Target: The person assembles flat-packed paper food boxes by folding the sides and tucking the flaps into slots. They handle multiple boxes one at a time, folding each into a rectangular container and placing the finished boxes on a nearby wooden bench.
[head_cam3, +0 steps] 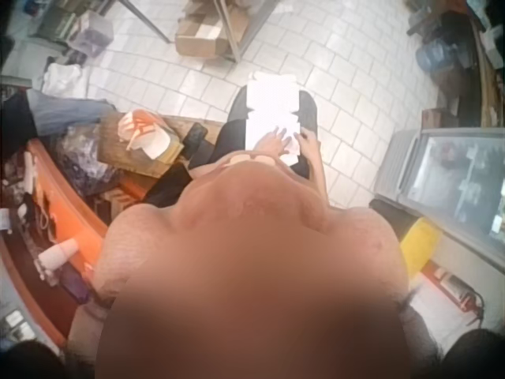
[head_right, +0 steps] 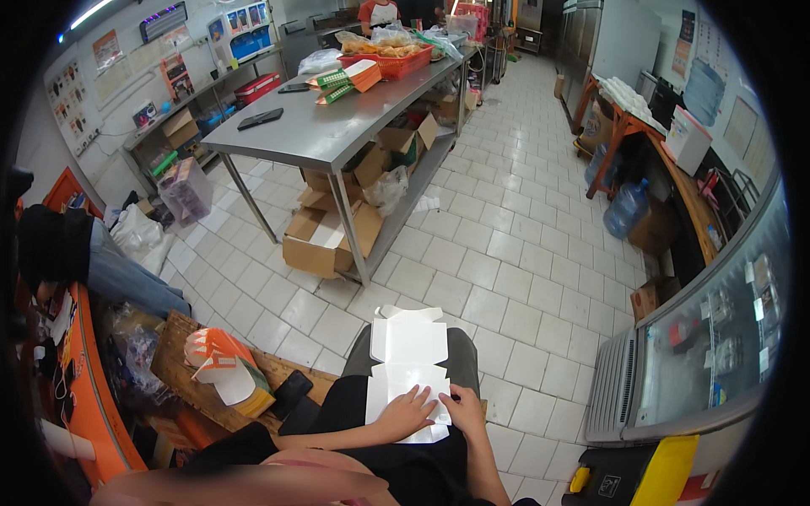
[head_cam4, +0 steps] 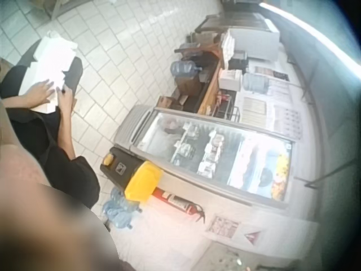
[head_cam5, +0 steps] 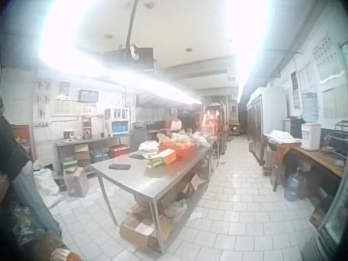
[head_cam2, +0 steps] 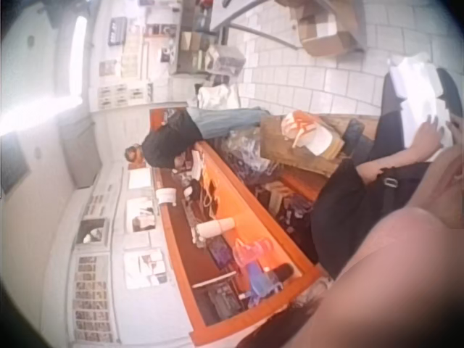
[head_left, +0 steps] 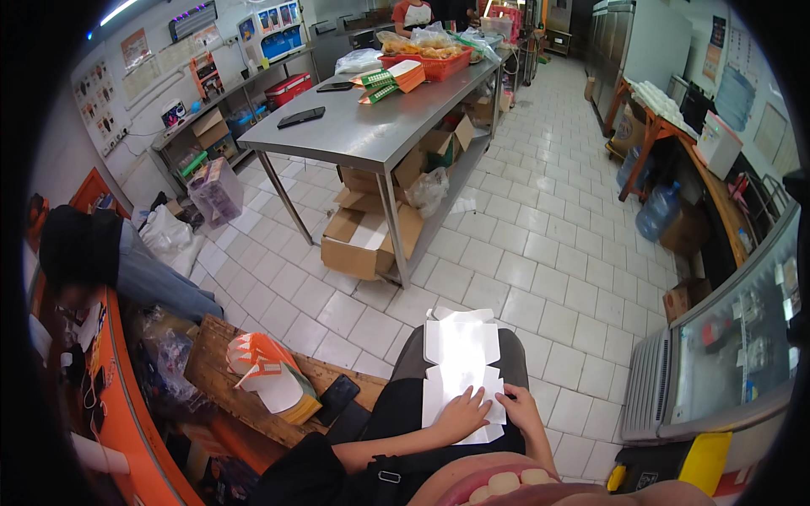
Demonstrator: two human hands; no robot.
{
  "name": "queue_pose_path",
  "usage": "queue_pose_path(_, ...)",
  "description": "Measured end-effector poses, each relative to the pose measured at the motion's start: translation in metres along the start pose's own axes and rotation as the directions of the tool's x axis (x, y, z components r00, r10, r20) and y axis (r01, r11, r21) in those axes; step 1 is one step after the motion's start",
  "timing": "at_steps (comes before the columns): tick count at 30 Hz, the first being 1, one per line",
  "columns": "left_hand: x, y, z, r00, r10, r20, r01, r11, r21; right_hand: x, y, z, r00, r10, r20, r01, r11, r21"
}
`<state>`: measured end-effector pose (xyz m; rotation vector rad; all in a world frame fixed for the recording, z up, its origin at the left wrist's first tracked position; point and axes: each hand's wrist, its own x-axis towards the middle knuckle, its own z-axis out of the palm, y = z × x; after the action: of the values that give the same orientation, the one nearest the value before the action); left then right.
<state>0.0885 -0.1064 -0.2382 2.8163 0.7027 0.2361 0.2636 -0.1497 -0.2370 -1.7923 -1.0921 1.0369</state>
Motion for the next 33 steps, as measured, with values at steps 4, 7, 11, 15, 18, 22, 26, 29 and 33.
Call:
queue_pose_path(4, 0.007, -0.009, 0.001, 0.994, 0.05, 0.102, -0.057, 0.996, 0.066, 0.0, -0.015, -0.004, 0.997, -0.021, 0.08, 0.019, 1.0, 0.024)
queue_pose_path(7, 0.01, -0.015, -0.002, 0.98, 0.091, 0.176, -0.093, 0.996, 0.003, -0.002, -0.02, -0.004, 0.995, -0.065, 0.082, 0.073, 0.993, -0.095)
queue_pose_path(11, 0.001, -0.013, 0.0, 0.98, 0.136, 0.145, -0.146, 0.987, 0.066, 0.002, -0.013, 0.003, 0.996, -0.082, 0.046, 0.09, 0.975, -0.202)
queue_pose_path(15, -0.007, -0.009, 0.011, 0.994, 0.104, -0.027, -0.101, 0.989, 0.108, 0.001, -0.005, 0.013, 0.99, -0.094, -0.102, 0.074, 0.98, -0.185)
queue_pose_path(18, -0.01, -0.007, 0.017, 0.996, 0.071, -0.051, -0.067, 0.994, 0.088, -0.01, -0.005, 0.019, 0.997, 0.05, -0.065, -0.057, 0.992, -0.111)
queue_pose_path(22, -0.009, -0.007, 0.017, 0.991, 0.078, -0.105, -0.063, 0.989, 0.131, -0.017, -0.008, 0.02, 0.973, -0.123, -0.195, 0.023, 0.893, -0.449)
queue_pose_path(26, -0.005, -0.009, 0.015, 0.992, 0.074, -0.099, -0.072, 0.997, 0.024, -0.016, -0.009, 0.008, 0.984, -0.12, -0.134, 0.048, 0.892, -0.45)
queue_pose_path(29, -0.001, -0.009, 0.018, 0.996, 0.088, -0.031, -0.086, 0.995, 0.059, -0.016, -0.008, 0.005, 0.988, -0.129, -0.089, 0.079, 0.899, -0.431)
queue_pose_path(33, 0.003, -0.01, 0.024, 0.989, 0.096, 0.109, -0.108, 0.989, 0.105, -0.018, -0.007, 0.009, 0.983, -0.162, -0.083, 0.1, 0.861, -0.499)
